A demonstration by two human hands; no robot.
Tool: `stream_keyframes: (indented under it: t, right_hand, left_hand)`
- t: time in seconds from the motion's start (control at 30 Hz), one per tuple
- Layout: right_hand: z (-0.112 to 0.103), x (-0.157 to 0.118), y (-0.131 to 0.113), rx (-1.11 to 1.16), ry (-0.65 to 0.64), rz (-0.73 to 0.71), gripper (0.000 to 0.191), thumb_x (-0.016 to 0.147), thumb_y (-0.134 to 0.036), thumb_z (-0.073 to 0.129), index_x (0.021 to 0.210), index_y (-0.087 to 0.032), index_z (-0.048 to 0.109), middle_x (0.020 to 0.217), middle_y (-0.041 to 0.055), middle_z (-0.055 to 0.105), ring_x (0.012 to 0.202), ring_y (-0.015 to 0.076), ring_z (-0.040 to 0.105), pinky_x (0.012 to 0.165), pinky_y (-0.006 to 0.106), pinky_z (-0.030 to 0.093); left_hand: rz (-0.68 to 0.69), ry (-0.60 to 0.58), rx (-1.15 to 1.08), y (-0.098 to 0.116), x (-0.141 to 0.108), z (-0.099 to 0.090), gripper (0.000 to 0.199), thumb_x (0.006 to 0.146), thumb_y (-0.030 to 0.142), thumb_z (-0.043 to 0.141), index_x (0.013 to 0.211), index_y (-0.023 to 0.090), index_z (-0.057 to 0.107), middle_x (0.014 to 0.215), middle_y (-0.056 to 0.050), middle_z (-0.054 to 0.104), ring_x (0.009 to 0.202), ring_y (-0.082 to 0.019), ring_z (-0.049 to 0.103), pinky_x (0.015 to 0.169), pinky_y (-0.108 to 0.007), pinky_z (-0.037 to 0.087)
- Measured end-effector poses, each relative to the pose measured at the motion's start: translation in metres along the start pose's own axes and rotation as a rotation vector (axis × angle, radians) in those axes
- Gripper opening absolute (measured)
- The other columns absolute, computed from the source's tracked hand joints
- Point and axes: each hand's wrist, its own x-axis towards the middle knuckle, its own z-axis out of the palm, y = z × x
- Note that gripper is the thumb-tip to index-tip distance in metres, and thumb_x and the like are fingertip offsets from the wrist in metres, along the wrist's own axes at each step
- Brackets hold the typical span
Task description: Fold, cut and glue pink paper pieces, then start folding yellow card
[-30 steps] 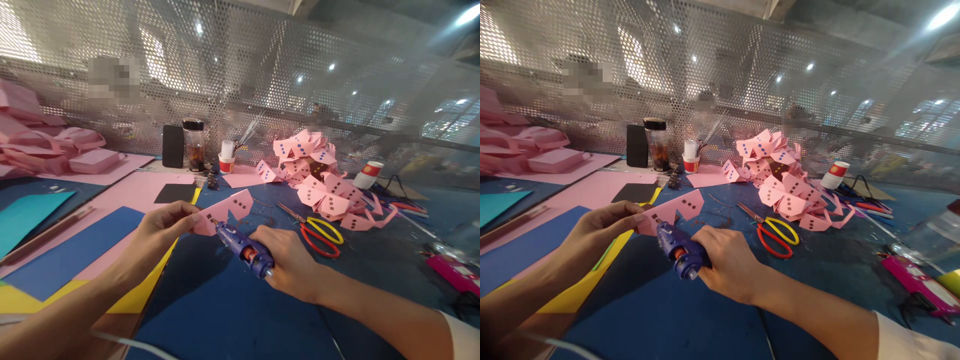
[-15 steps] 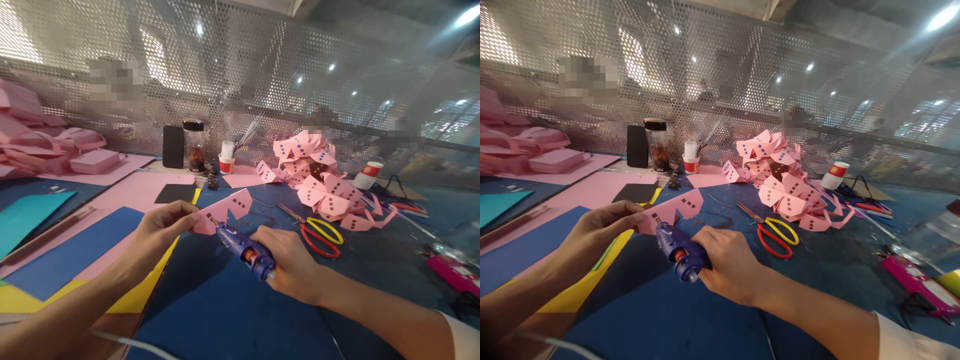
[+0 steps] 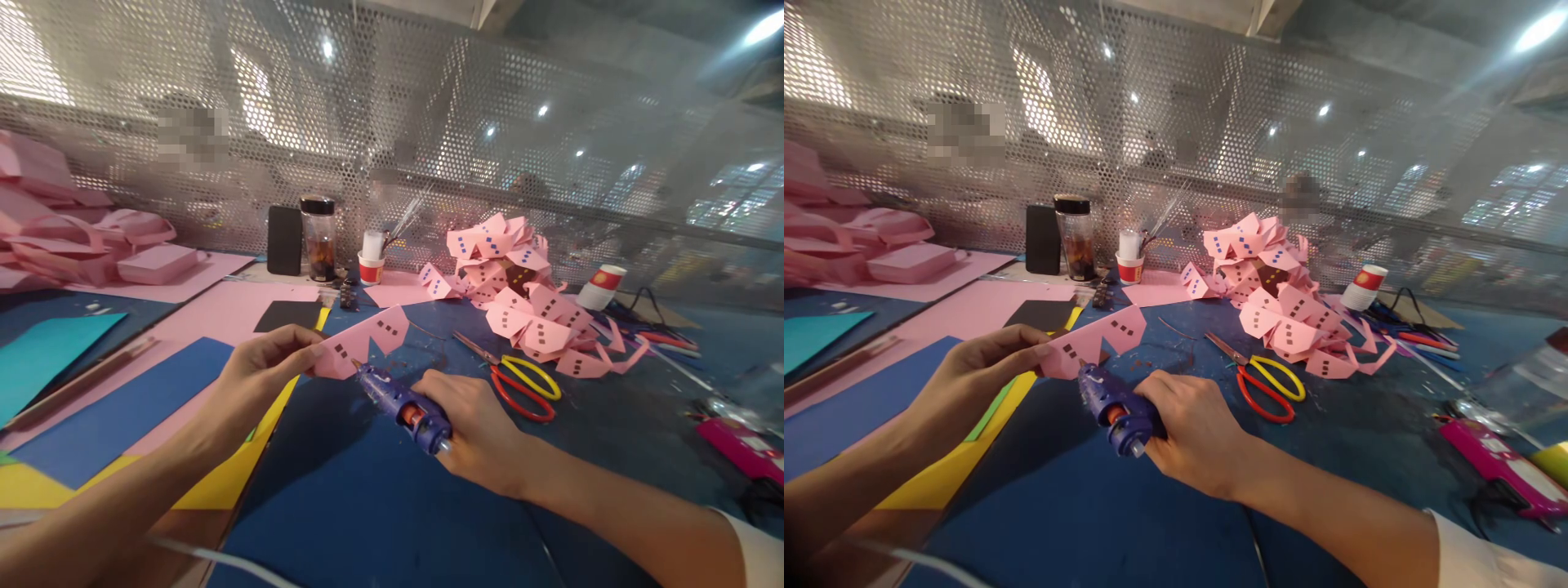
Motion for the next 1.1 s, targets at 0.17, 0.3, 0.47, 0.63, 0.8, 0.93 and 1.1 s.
stream_keyframes:
  t: [0.17,0.3,0.47,0.63,0.8,0.93,1.1]
  right_hand:
    - [-0.0002,0.0009,-0.0007,-0.001,-0.015,0.015,0.004,0.090,-0.022,0.053,0.089,-0.020,0.051,0.078,-0.0012,0.056,0.065,0.0125,0.051,0.061,0.026,0.035]
    - [0.0006,0.0016,-0.0002,0.003,-0.019,0.014,0.003,0.089,-0.021,0.054,0.089,-0.020,0.050,0.078,-0.0012,0.056,0.066,0.0126,0.051,0.062,0.026,0.035]
    - [0.0004,0.0007,0.0005,-0.004,-0.016,0.012,0.006,0.086,-0.018,0.055,0.088,-0.020,0.050,0.077,-0.0016,0.056,0.065,0.0127,0.051,0.061,0.026,0.034]
    - [0.0000,0.0006,-0.0007,-0.001,-0.019,0.011,0.004,0.086,-0.018,0.053,0.088,-0.020,0.050,0.077,-0.0013,0.056,0.065,0.0128,0.051,0.062,0.026,0.034]
    - [-0.0006,0.0008,-0.0012,-0.008,-0.021,0.005,0.006,0.085,-0.016,0.053,0.087,-0.020,0.049,0.077,-0.0015,0.055,0.064,0.0126,0.050,0.060,0.026,0.033]
    - [-0.0007,0.0011,-0.0010,-0.017,-0.021,-0.002,0.007,0.083,-0.016,0.052,0.086,-0.021,0.048,0.076,-0.0013,0.056,0.064,0.0130,0.049,0.060,0.026,0.033]
    - [-0.0004,0.0015,-0.0004,-0.023,-0.029,0.011,0.006,0.084,-0.016,0.052,0.085,-0.021,0.048,0.076,-0.0014,0.056,0.064,0.0132,0.050,0.060,0.027,0.033]
  left_hand:
    - [0.008,0.005,0.012,0.0009,0.0008,0.0012,0.022,0.087,0.040,0.065,0.081,0.019,0.069,0.080,0.000,0.072,0.081,-0.017,0.061,0.076,-0.026,0.043]
    - [0.007,-0.005,0.010,0.0010,0.0004,0.0010,0.023,0.088,0.041,0.063,0.083,0.019,0.069,0.082,-0.001,0.073,0.082,-0.018,0.063,0.077,-0.027,0.044]
    - [0.007,-0.008,0.013,0.0015,0.0000,0.0009,0.022,0.088,0.041,0.064,0.082,0.020,0.069,0.084,-0.001,0.075,0.085,-0.019,0.066,0.079,-0.028,0.046]
    - [0.001,0.004,0.023,0.0017,0.0002,0.0019,0.022,0.088,0.041,0.064,0.082,0.021,0.069,0.083,-0.001,0.075,0.084,-0.020,0.066,0.078,-0.029,0.047]
    - [0.002,0.000,0.011,0.0019,-0.0008,0.0007,0.021,0.088,0.040,0.063,0.081,0.021,0.069,0.083,-0.001,0.074,0.085,-0.020,0.067,0.079,-0.029,0.047]
    - [0.004,-0.006,0.008,0.0026,-0.0010,0.0007,0.021,0.089,0.040,0.063,0.081,0.022,0.069,0.083,-0.001,0.074,0.085,-0.019,0.066,0.079,-0.028,0.047]
    - [-0.003,-0.012,0.002,0.0017,-0.0010,0.0010,0.022,0.088,0.042,0.063,0.083,0.021,0.068,0.084,-0.002,0.075,0.087,-0.022,0.067,0.080,-0.030,0.047]
